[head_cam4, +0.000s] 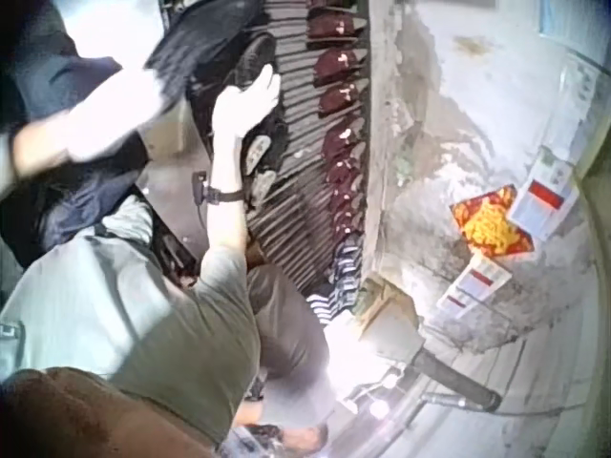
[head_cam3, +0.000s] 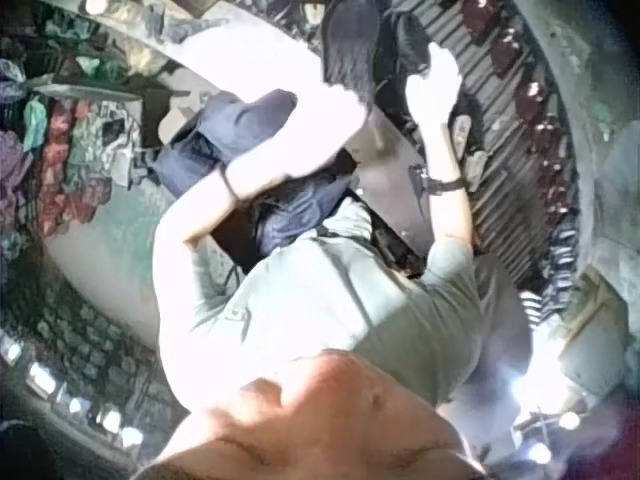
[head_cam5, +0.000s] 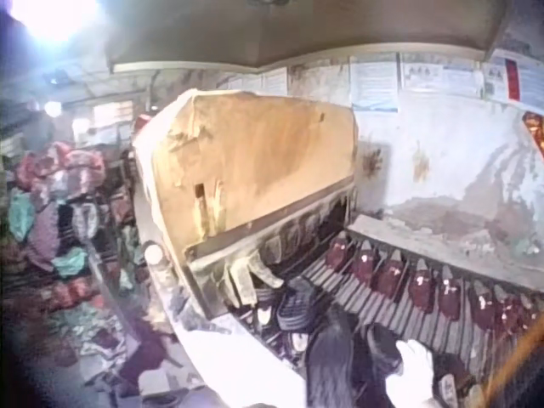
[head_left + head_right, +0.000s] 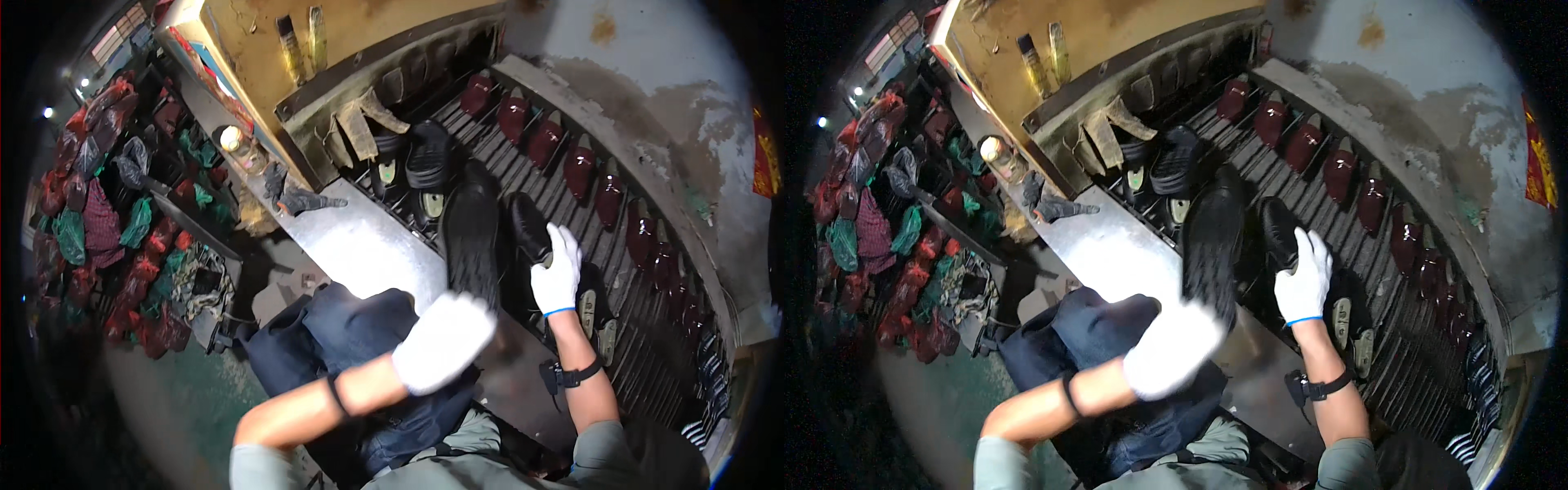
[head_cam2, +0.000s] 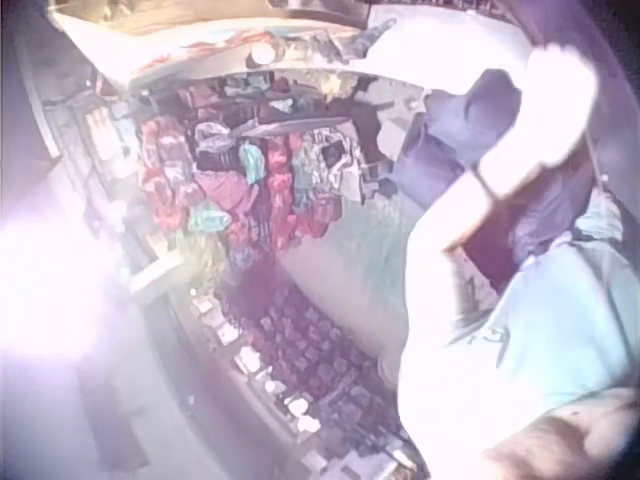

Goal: The person repeatedly picks up black leather shoes from a nearby rack, rubs them with a cloth, and places them back. The task is performed one at a time in a cluttered workshop with many shoes and bags visible.

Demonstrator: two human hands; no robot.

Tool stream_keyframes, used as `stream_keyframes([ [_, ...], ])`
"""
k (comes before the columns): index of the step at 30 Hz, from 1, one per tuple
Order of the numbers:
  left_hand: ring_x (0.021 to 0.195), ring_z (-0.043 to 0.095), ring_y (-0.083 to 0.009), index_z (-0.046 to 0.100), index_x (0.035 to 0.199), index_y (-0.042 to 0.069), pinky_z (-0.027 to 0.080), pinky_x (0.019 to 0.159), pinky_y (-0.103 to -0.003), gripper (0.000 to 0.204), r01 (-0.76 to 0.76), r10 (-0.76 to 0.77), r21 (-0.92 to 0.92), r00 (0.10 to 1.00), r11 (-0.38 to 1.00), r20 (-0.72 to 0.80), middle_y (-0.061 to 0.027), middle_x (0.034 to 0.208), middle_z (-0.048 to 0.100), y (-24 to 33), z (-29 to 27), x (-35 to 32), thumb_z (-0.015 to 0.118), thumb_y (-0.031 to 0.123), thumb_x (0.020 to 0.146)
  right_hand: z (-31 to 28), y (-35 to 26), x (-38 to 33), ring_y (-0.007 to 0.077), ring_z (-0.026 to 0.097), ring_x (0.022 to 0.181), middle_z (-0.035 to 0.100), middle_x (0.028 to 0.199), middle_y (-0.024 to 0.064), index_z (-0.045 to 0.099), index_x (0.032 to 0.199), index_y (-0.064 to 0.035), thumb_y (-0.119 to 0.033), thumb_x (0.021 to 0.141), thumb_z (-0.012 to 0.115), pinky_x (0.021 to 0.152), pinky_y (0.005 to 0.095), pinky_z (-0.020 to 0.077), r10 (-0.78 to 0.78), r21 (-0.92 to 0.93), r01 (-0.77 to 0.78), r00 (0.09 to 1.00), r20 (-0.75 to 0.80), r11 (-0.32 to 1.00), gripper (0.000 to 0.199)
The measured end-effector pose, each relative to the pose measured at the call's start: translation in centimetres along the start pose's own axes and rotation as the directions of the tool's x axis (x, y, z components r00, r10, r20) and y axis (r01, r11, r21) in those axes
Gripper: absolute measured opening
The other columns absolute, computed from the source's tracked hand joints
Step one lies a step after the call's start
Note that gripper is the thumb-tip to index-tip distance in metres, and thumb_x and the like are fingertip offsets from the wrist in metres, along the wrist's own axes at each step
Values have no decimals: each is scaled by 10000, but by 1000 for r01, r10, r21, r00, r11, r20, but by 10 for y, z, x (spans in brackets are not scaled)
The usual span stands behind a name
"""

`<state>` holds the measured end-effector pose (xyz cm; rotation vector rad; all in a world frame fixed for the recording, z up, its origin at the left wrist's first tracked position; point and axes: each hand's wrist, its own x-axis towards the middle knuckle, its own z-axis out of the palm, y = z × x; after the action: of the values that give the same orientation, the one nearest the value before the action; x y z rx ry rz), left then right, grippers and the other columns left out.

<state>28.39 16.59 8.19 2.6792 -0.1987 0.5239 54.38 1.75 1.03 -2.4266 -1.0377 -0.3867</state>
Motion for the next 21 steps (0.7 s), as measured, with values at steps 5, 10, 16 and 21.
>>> stream_keyframes([
  [5,764,613,-238,696,994,143,468,690,-405,154,218,-185,-21,876,976,446,-43,821,591,121,-44,-179,667,251,888,53,-84,9,375,634,1297,628,1427,237,511,1609,-41,-61,843,829,1115,478,529,251,705,-392,920,301,591,829],
  [10,1253,662,-492,682,1323,-9,527,1058,-561,552,675,-687,171,727,718,14,-297,1300,693,80,-86,-186,859,258,873,149,-1,54,242,726,956,758,1049,63,749,1176,-79,-47,777,848,900,405,582,237,622,-766,642,729,162,412],
  [16,1335,659,-389,613,1498,-11,464,1210,-498,685,895,-838,238,440,378,-323,-248,1407,699,8,-49,-218,872,288,939,63,-2,22,344,760,1197,788,1261,185,713,1367,-53,-194,869,761,1168,598,555,144,491,-749,481,865,-445,519],
  [21,1207,715,-239,644,1457,1,573,1081,-402,525,413,-956,-902,293,123,3,-141,1343,732,4,-77,-224,800,178,987,-38,-93,-52,558,456,1533,459,1693,299,300,1746,-23,-393,814,916,1299,720,354,-449,401,-659,739,503,-636,1177],
])
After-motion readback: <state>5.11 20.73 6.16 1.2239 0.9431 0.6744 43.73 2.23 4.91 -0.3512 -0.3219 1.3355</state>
